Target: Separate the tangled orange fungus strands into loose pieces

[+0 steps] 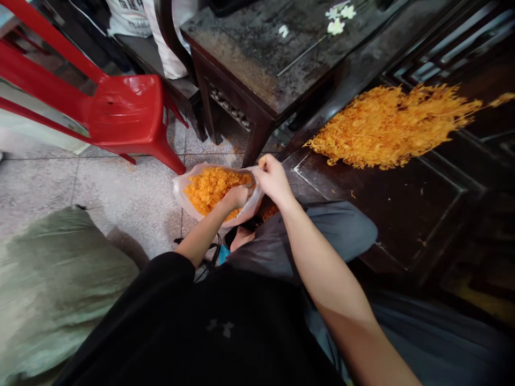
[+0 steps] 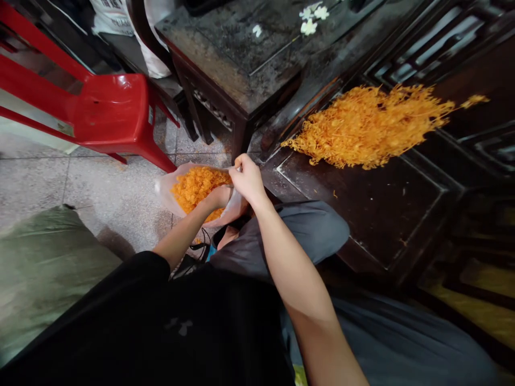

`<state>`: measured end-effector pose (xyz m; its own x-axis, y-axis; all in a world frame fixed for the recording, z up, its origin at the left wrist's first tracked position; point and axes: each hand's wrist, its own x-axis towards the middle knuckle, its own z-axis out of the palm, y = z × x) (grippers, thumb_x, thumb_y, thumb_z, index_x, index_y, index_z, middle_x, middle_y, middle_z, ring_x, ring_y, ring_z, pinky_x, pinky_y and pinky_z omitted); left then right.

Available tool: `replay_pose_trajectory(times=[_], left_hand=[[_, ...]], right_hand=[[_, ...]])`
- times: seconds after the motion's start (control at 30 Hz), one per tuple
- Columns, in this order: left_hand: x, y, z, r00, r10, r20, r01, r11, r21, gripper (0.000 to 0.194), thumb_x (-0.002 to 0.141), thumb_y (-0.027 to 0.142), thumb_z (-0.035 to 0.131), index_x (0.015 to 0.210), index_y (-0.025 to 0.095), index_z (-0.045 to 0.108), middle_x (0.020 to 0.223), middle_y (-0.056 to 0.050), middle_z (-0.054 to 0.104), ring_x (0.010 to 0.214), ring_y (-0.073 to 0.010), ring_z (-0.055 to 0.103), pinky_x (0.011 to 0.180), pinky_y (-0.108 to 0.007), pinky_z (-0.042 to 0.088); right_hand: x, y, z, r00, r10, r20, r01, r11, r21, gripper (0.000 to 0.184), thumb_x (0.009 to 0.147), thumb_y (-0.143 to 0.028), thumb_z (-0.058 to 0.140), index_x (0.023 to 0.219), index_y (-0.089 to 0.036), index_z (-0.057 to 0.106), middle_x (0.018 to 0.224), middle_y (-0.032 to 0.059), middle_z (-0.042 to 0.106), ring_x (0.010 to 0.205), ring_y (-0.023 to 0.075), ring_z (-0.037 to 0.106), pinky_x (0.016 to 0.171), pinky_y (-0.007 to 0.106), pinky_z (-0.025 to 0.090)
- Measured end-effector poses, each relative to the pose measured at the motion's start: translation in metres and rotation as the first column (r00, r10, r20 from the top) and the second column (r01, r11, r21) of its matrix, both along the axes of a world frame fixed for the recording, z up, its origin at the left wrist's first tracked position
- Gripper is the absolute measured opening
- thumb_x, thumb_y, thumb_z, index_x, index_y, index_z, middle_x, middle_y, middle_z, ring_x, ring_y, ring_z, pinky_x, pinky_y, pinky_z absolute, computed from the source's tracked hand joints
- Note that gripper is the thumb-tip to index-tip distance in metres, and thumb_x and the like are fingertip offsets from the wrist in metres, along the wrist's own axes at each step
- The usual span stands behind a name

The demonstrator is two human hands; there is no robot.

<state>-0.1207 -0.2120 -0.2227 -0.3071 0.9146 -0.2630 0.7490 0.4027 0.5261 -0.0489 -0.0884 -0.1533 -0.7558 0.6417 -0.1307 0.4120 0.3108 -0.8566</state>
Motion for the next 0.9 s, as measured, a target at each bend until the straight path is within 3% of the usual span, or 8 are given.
replay_pose_trajectory(times=[0.1,0.2,0.27,0.33,0.4,0.5,0.57,0.9], left_hand=[[-0.011,-0.046,0.029,0.984,0.161,-0.082,-0.156,0.986,0.059,0.039,0.103,0.024,0.043,0.132,0.018,0.067,0.126,-0.013,0.072,0.115,-0.0277,0.067,0.103,-0.043,0.051],[-0.035,-0.103,0.053,0.715,0.642,-0.277,-0.555,0.762,0.333,0.052,0.097,0.043,0.058,0.145,0.022,0.056,0.146,-0.016,0.059,0.138,-0.0364,0.051,0.115,-0.055,0.041],[-0.054,-0.134,0.055,0.581,0.762,-0.287,-0.727,0.644,0.237,0.083,0.085,0.05,0.073,0.154,0.014,0.043,0.141,-0.026,0.06,0.133,-0.0437,0.055,0.109,-0.061,0.044],[-0.071,-0.153,0.047,0.575,0.794,-0.199,-0.807,0.59,0.022,0.093,0.078,0.047,0.079,0.153,0.006,0.043,0.116,-0.028,0.071,0.116,-0.0446,0.065,0.099,-0.061,0.05],[-0.081,-0.161,0.035,0.592,0.803,-0.06,-0.804,0.584,-0.114,0.079,0.081,0.038,0.075,0.148,0.005,0.049,0.086,-0.018,0.074,0.095,-0.0364,0.073,0.09,-0.053,0.056],[-0.08,-0.159,0.027,0.511,0.824,0.245,-0.844,0.535,-0.037,0.058,0.088,0.03,0.062,0.142,0.013,0.054,0.063,-0.001,0.064,0.058,-0.0188,0.067,0.07,-0.036,0.059],[-0.074,-0.155,0.032,0.427,0.785,0.449,-0.889,0.455,0.05,0.049,0.088,0.03,0.058,0.135,0.018,0.059,0.058,0.004,0.056,0.044,-0.0118,0.054,0.057,-0.029,0.056],[-0.061,-0.148,0.09,0.393,0.725,0.565,-0.911,0.39,0.133,0.037,0.085,0.022,0.062,0.121,0.027,0.07,0.055,0.006,0.051,0.042,-0.0085,0.047,0.043,-0.021,0.043]], right_hand=[[0.022,-0.011,0.013,0.989,0.015,0.146,-0.05,0.969,0.242,0.009,0.082,-0.018,0.056,0.092,-0.02,0.056,0.088,0.0064,0.059,0.085,0.0225,0.055,0.083,0.037,0.046],[0.018,-0.046,0.023,0.992,-0.026,0.122,-0.044,0.842,0.537,0.022,0.095,-0.023,0.048,0.108,-0.014,0.063,0.123,0.0194,0.057,0.117,0.0342,0.051,0.103,0.053,0.041],[-0.004,-0.08,0.013,0.959,0.206,0.195,-0.28,0.793,0.541,0.032,0.101,-0.026,0.04,0.114,-0.013,0.066,0.128,0.0205,0.056,0.125,0.037,0.049,0.108,0.058,0.038],[-0.034,-0.114,-0.012,0.839,0.422,0.343,-0.539,0.731,0.419,0.037,0.1,-0.026,0.043,0.127,-0.012,0.065,0.135,0.0216,0.056,0.13,0.038,0.048,0.112,0.059,0.037],[-0.063,-0.14,-0.047,0.703,0.428,0.568,-0.629,0.748,0.214,0.056,0.093,-0.036,0.063,0.144,-0.013,0.057,0.156,0.0254,0.041,0.142,0.0473,0.036,0.115,0.069,0.031],[-0.083,-0.16,-0.1,0.612,0.467,0.639,-0.649,0.758,0.068,0.107,0.077,-0.056,0.08,0.165,-0.03,0.026,0.175,0.0171,-0.005,0.154,0.0586,-0.003,0.11,0.085,0.018],[-0.081,-0.165,-0.126,0.619,0.517,0.592,-0.679,0.731,0.072,0.108,0.079,-0.059,0.077,0.166,-0.037,0.017,0.174,0.0112,-0.019,0.154,0.0572,-0.015,0.108,0.088,0.013],[-0.093,-0.162,-0.168,0.619,0.509,0.598,-0.717,0.678,0.165,0.094,0.083,-0.033,0.075,0.164,-0.038,0.028,0.175,0.0076,-0.014,0.156,0.0535,0.005,0.11,0.087,0.01]])
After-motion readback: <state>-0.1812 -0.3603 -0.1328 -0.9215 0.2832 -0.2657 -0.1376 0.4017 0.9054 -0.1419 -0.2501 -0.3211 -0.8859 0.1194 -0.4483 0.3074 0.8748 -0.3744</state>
